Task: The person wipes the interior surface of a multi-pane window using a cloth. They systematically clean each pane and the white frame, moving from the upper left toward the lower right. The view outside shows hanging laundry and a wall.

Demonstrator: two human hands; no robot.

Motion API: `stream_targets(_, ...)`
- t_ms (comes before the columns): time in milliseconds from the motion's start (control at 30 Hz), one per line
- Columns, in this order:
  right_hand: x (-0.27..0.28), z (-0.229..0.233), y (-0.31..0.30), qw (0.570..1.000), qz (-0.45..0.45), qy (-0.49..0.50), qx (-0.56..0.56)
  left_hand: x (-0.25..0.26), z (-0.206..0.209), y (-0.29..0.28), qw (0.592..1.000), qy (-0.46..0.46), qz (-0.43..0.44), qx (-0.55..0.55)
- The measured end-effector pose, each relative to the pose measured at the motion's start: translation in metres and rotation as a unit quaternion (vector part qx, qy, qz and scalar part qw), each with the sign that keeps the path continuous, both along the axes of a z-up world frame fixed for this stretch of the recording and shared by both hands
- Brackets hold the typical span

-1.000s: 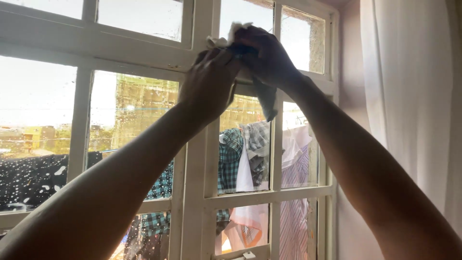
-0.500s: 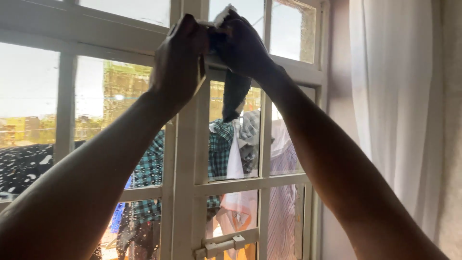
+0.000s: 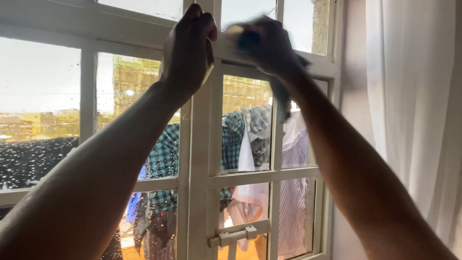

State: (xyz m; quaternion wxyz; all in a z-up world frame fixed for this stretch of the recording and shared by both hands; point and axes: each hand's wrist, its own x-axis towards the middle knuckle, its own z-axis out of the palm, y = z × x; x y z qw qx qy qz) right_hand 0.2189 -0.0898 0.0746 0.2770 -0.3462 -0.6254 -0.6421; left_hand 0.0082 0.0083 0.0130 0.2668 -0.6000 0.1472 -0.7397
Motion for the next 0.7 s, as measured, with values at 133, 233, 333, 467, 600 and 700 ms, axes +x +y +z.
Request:
stream_targets(133, -0.058, 0.005, 0.025, 0.999, 0.021, 0.023, 0.020, 0.001, 0.002, 0.001, 0.999, -0.016, -0.036, -0.012)
stream_targets(233, -0.035, -0.002, 0.004, 0.996, 0.058, 0.066, 0.006, 0.004, 0.005, -0.001, 1.000, -0.020, -0.007, -0.007)
stream_targets(333, 0.033, -0.007, -0.012, 0.995, 0.016, 0.094, -0.019, -0.005, 0.001, 0.000, 0.999, -0.002, -0.023, -0.033)
stream_targets(467, 0.154, -0.003, -0.035, 0.979, -0.077, 0.167, 0.086, -0.009, 0.006, 0.006, 0.998, -0.007, -0.057, 0.027)
stream_targets(600, 0.243, -0.001, -0.045, 0.949, -0.162, 0.142, 0.232, -0.010, 0.009, 0.008, 0.997, 0.010, -0.076, 0.015)
stream_targets(700, 0.223, -0.004, -0.041, 0.936, -0.181, 0.206, 0.218, -0.011, 0.009, 0.007, 0.995, 0.013, -0.095, -0.015)
